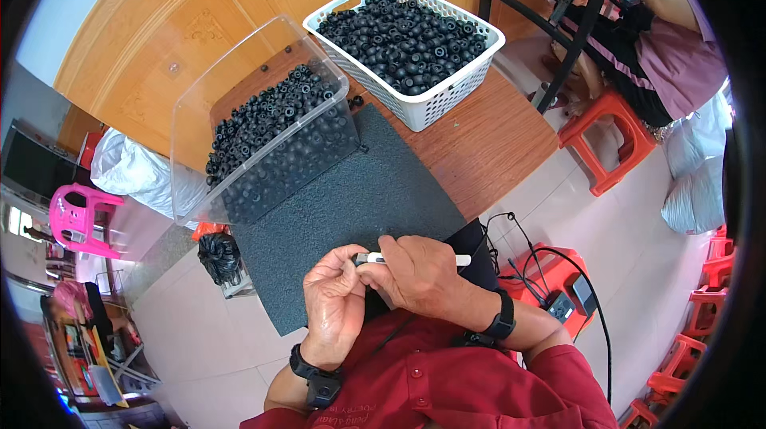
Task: Manually assembling small black rubber caps onto white plastic inserts.
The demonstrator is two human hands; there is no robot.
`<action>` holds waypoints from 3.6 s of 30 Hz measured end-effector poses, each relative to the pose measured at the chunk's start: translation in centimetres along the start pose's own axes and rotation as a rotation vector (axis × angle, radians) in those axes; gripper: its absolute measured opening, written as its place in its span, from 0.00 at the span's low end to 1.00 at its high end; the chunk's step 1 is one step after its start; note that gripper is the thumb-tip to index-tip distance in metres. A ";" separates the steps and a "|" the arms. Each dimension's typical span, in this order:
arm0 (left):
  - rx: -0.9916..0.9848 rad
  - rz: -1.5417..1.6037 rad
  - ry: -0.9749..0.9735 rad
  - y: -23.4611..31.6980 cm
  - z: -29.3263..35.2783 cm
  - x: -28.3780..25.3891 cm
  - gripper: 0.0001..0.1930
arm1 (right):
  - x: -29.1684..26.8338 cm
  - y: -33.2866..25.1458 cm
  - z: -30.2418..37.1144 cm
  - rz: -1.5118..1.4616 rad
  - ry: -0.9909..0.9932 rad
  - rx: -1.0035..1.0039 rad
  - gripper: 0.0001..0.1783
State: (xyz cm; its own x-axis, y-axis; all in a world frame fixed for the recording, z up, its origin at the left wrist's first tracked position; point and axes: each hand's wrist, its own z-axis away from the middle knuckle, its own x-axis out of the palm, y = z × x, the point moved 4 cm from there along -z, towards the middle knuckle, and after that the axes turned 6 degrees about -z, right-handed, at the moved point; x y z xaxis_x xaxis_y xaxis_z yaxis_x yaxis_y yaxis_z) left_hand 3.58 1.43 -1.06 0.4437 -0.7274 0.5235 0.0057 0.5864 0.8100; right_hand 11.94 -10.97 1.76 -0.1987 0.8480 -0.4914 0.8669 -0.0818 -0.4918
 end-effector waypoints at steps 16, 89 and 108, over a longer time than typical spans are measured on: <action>0.008 0.034 -0.030 0.0 -0.4 0.4 0.12 | 0.2 1.6 0.9 -0.801 0.077 0.588 0.11; -0.040 -1.027 -0.402 17.9 -16.9 1.6 0.08 | 0.0 1.7 2.9 -0.860 -0.062 0.810 0.11; 0.790 -1.379 -0.345 15.5 -4.1 5.0 0.12 | -0.3 1.2 1.3 -0.834 -0.003 0.827 0.08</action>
State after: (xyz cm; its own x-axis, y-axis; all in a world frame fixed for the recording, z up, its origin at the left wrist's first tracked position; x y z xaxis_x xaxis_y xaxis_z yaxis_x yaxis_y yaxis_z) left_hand 9.58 8.29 13.04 0.2804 -0.6219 -0.7312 -0.2771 -0.7818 0.5586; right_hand 12.49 -12.06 0.36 -0.5668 0.7987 0.2021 -0.0931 0.1816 -0.9790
